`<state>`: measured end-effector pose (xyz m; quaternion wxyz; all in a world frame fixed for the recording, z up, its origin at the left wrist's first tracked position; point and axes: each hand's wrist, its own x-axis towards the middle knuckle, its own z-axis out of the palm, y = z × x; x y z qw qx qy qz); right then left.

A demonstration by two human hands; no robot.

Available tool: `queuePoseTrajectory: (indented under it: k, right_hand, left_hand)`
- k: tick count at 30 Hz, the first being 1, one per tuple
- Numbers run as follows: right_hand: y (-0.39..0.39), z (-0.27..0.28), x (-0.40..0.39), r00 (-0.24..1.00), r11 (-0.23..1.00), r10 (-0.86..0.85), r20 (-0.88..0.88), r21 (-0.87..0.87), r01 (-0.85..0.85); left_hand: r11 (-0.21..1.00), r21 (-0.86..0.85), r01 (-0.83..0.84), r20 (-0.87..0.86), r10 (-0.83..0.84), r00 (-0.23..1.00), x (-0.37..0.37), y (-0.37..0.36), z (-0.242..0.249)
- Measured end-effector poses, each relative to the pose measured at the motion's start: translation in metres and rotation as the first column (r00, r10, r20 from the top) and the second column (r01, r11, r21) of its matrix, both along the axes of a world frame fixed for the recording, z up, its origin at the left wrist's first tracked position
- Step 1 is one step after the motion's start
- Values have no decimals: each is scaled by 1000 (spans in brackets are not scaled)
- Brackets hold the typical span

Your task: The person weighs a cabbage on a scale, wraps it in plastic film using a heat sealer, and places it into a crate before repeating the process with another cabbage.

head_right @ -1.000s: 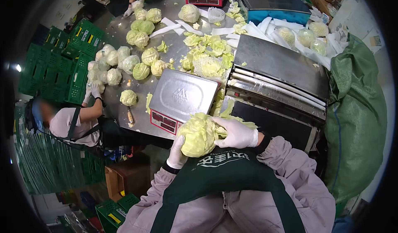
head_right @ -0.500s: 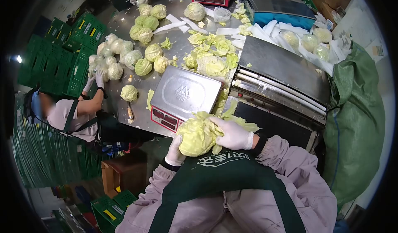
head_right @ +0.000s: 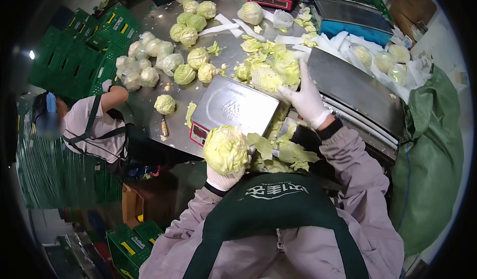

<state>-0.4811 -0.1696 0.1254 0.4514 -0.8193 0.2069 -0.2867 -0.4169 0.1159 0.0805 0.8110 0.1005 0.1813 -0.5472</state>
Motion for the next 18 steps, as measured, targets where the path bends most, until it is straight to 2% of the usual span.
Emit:
queuePoseTrajectory:
  k: [1,3,5,6,7,9,10,15,17,18]
  right_hand:
    - [0,-14,1,997,973,-64,37,-219,71]
    - [24,-2,-10,984,985,145,-99,-78,-153]
    - [58,11,-18,933,931,360,5,59,-359]
    - [72,12,-21,899,889,435,-49,-136,-437]
    - [84,16,-21,870,848,492,-19,-215,-484]
    - [99,5,-20,856,836,517,22,-227,-499]
    - [102,1,-19,898,872,439,28,-254,-418]
    - [90,-10,-20,910,881,411,44,-274,-385]
    - [85,-10,-18,918,911,375,129,-232,-340]
    - [83,-7,-17,880,878,454,141,-239,-415]
  left_hand:
    - [998,-59,-16,-131,8,991,4,0,-6]
    - [999,-38,-8,-163,1,987,6,2,-17]
    - [997,-77,-18,-173,4,985,7,-1,-19]
    - [997,-74,-11,-183,-3,983,7,-4,-10]
    - [997,-72,-12,-185,-2,983,7,-7,-11]
    - [994,-107,-18,-69,11,998,6,-12,-12]
    - [994,-93,-60,-184,42,982,6,-14,-7]
    - [999,-51,-17,-179,7,984,10,-14,-14]
    - [999,-52,5,-182,-14,983,11,-16,-10]
    - [998,-62,-10,-176,-1,984,10,-18,-7]
